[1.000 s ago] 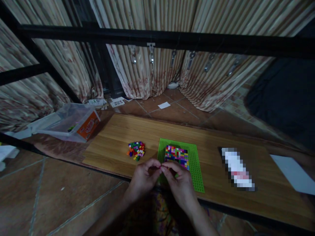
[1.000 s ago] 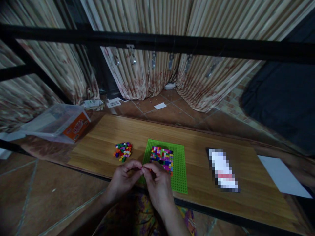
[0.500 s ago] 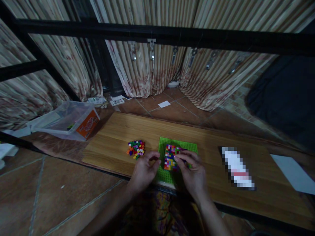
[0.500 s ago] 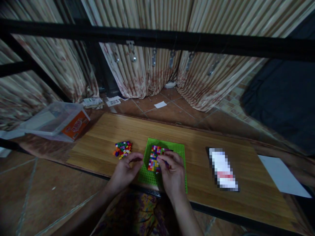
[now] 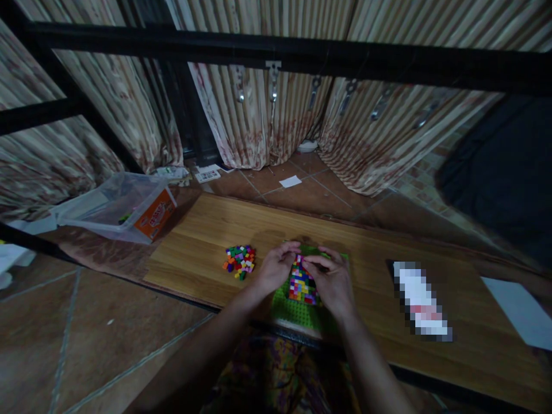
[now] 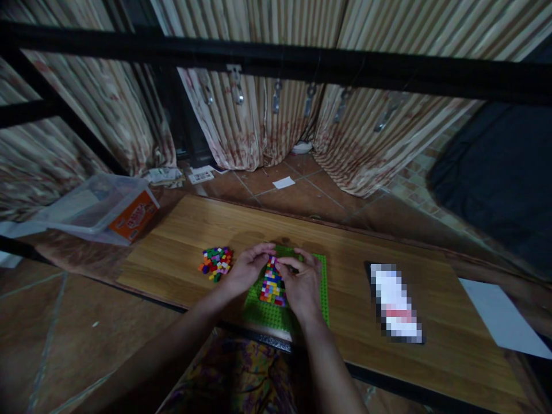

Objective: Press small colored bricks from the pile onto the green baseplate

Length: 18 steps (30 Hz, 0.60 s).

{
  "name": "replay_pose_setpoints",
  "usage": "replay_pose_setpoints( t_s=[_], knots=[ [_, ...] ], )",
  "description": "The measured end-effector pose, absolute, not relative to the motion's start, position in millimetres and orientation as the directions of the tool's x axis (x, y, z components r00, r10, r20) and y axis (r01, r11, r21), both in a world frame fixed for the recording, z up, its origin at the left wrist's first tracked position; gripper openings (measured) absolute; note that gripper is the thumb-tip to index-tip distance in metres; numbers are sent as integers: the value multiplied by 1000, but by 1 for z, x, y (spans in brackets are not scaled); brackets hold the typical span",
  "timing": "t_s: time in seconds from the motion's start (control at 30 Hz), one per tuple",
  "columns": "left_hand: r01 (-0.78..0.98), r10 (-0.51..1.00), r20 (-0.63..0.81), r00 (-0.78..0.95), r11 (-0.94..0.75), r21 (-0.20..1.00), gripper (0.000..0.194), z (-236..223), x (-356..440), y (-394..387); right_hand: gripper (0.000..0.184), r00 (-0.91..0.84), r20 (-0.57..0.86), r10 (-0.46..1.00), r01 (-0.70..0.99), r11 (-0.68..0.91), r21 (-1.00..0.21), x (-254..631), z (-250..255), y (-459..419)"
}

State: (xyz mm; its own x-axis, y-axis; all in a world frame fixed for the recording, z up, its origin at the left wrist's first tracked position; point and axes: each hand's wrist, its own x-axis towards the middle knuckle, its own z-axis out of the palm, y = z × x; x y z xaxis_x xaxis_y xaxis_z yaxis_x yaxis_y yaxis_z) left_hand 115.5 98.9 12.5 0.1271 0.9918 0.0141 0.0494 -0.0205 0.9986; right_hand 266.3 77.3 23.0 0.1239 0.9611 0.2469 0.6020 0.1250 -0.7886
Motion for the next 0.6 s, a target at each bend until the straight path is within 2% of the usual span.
replay_pose_setpoints(
  t_s=[0.3,0.5,0.6],
  knots=[
    [-38,990,-64,125,69,997,30,12,121,96,16,121,208,971,500,122,-858,264,20,84],
    [-86,990,-78,115,88,992,27,10,122,96,24,95,55,994,476,3,-879,266,25,87],
    [-95,992,-73,106,83,992,26,11,124,97,25,78,32,996,471,-9,-882,267,24,88]
  ],
)
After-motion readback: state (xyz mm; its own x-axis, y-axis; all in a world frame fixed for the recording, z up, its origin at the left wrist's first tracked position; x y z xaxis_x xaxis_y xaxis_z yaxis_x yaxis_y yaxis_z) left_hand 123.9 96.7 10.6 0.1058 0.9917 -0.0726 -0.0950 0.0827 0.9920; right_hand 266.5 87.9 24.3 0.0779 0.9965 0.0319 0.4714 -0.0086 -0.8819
